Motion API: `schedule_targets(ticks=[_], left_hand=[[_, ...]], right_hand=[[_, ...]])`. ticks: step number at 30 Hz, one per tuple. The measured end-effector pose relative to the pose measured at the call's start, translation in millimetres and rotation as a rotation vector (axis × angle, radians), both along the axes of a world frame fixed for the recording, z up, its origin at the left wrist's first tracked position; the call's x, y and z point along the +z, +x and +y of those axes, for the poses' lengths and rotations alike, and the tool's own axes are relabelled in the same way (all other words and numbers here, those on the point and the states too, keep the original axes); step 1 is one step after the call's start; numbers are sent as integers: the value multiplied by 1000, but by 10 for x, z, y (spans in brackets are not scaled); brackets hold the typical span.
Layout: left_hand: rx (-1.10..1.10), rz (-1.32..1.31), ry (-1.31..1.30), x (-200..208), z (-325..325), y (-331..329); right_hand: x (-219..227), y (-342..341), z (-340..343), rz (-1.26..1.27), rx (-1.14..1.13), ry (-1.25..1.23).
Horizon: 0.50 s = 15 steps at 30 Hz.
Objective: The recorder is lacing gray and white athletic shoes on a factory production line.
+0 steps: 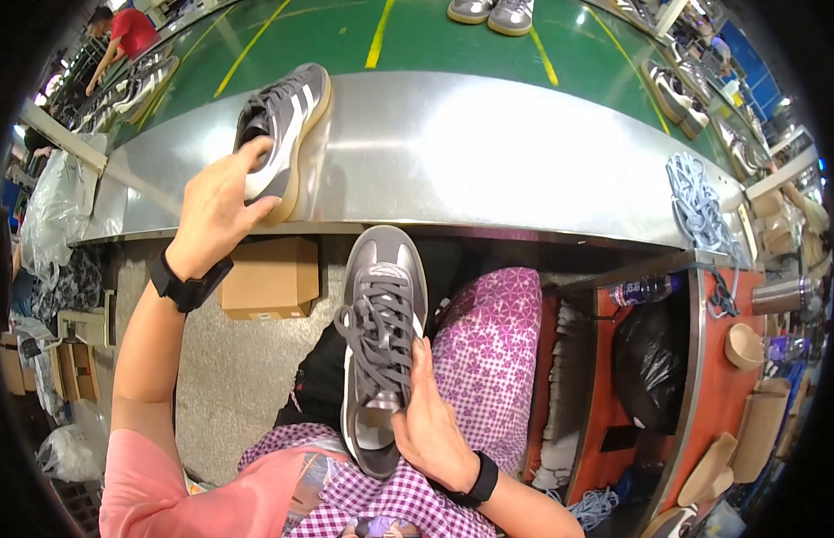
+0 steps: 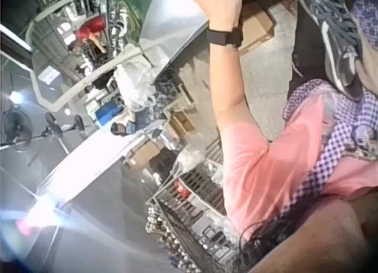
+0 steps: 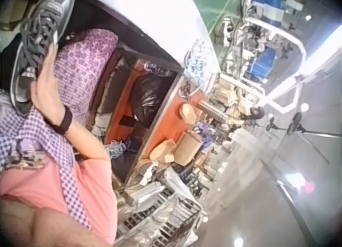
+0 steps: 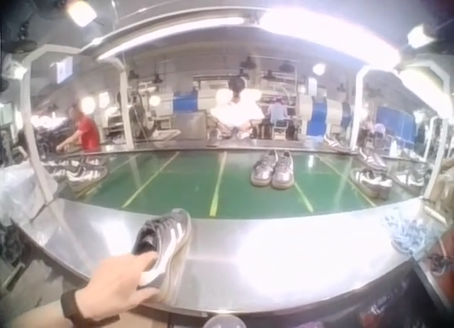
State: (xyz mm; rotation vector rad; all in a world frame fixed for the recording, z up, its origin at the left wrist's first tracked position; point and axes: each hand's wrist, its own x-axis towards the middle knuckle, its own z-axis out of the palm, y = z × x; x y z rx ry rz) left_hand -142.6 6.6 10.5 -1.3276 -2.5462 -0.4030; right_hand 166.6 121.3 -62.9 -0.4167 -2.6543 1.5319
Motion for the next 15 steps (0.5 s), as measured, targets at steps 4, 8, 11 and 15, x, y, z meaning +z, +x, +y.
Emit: schedule_targets(ticks=[4,8,11,15], left_hand=[[-32,-175,66,-14,-32,164],[-137,-120,-34,111,-135,514],[-185,-153,-44,171,-204,559],[-247,-245,8,177,-161,496]], right_hand=[[73,-5,23,17,-86,-54],[84,19,14,40,-44,41],[-14,50,-19,189,-42,125],[83,57,-46,223,-81,137]])
